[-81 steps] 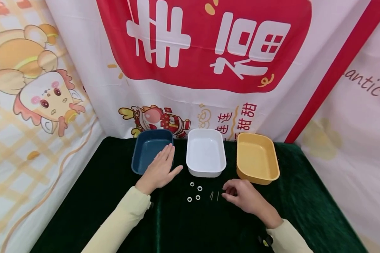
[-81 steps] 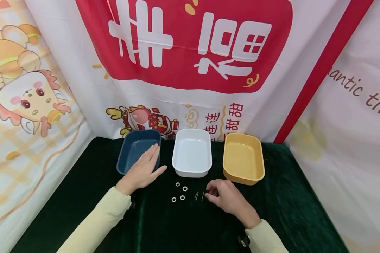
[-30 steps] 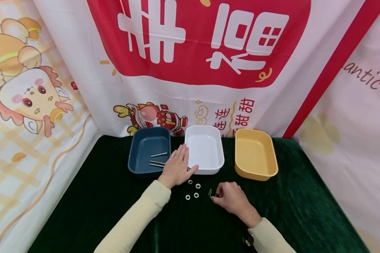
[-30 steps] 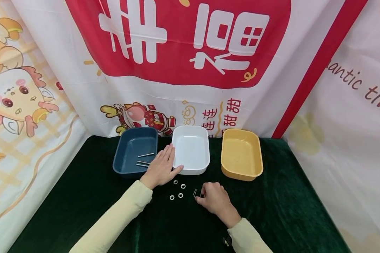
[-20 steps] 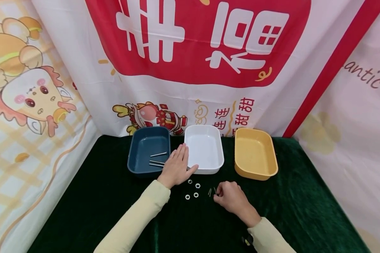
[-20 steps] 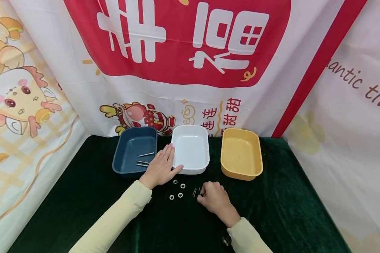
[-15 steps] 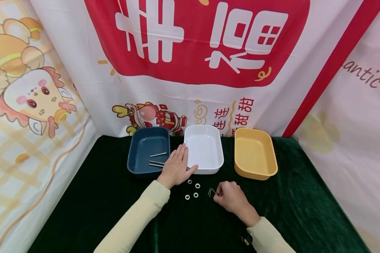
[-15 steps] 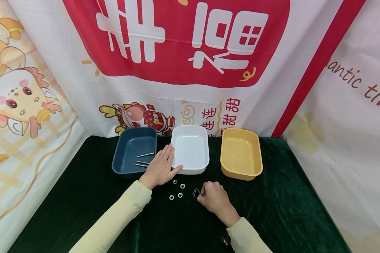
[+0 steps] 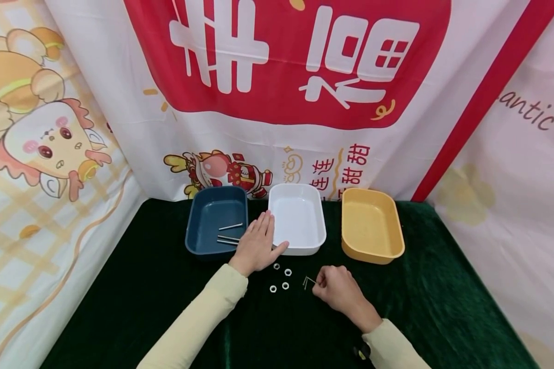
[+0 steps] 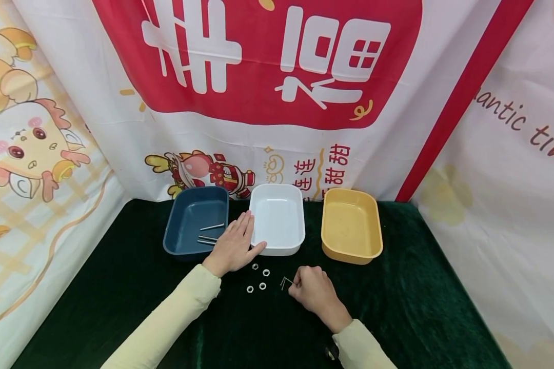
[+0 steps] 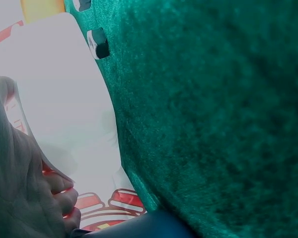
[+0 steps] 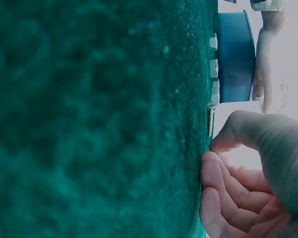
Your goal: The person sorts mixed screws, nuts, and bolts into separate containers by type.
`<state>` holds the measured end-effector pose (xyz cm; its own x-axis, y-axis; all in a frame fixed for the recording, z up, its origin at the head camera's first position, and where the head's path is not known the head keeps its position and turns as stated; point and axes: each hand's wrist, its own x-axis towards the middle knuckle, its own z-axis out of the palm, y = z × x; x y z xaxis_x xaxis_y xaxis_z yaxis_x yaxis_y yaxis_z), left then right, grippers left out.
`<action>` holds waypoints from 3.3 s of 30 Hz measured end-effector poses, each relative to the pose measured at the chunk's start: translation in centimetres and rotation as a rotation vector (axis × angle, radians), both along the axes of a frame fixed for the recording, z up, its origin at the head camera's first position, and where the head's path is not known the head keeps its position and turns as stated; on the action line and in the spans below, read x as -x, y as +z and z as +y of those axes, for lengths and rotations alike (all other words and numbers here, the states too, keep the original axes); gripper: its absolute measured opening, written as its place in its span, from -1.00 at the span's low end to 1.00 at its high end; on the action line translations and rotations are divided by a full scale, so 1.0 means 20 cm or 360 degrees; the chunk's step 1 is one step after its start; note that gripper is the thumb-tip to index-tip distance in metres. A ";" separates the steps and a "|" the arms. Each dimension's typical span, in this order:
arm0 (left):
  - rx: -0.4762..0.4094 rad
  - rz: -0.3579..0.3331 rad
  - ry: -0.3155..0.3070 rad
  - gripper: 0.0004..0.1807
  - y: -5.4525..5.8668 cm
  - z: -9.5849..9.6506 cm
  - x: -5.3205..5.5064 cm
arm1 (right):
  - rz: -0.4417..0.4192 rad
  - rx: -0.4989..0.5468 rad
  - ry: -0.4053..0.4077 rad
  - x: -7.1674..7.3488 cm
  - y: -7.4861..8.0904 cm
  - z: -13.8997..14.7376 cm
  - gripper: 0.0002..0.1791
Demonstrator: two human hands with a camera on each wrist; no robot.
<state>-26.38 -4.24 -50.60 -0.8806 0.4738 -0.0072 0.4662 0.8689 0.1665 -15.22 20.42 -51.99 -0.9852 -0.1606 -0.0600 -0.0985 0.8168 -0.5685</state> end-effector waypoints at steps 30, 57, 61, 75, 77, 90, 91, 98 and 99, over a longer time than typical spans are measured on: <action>-0.0055 0.0025 -0.0019 0.06 0.00 0.00 0.00 | 0.0272 0.0071 0.0020 0.02 0.10 0.03 -0.80; -0.0032 0.0013 -0.0005 0.07 0.01 0.00 -0.02 | 0.0547 0.0064 0.0049 0.15 0.27 0.00 -0.89; -0.0025 0.0008 0.0000 0.07 0.00 0.00 -0.01 | 0.0577 0.0057 0.0061 0.20 0.29 0.00 -0.90; -0.0012 0.0007 -0.0008 0.06 0.00 0.00 -0.01 | 0.0631 -0.0057 0.0086 0.40 0.33 -0.03 -0.91; -0.0019 0.0007 -0.0007 0.06 0.00 0.00 -0.01 | 0.0621 -0.0077 0.0096 0.42 0.32 -0.04 -0.92; -0.0002 0.0017 -0.0014 0.07 -0.01 -0.01 0.00 | 0.0513 -0.0098 0.0094 0.59 0.26 -0.11 -0.91; -0.0013 0.0019 -0.0017 0.06 -0.01 -0.01 0.00 | 0.0511 -0.0102 0.0093 0.60 0.26 -0.11 -0.91; -0.0004 -0.0001 -0.0018 0.05 0.00 0.01 -0.02 | 0.0457 -0.0132 0.0063 0.63 0.23 -0.12 -0.93; -0.0011 0.0000 -0.0020 0.05 0.01 0.01 -0.02 | 0.0458 -0.0127 0.0056 0.63 0.22 -0.12 -0.93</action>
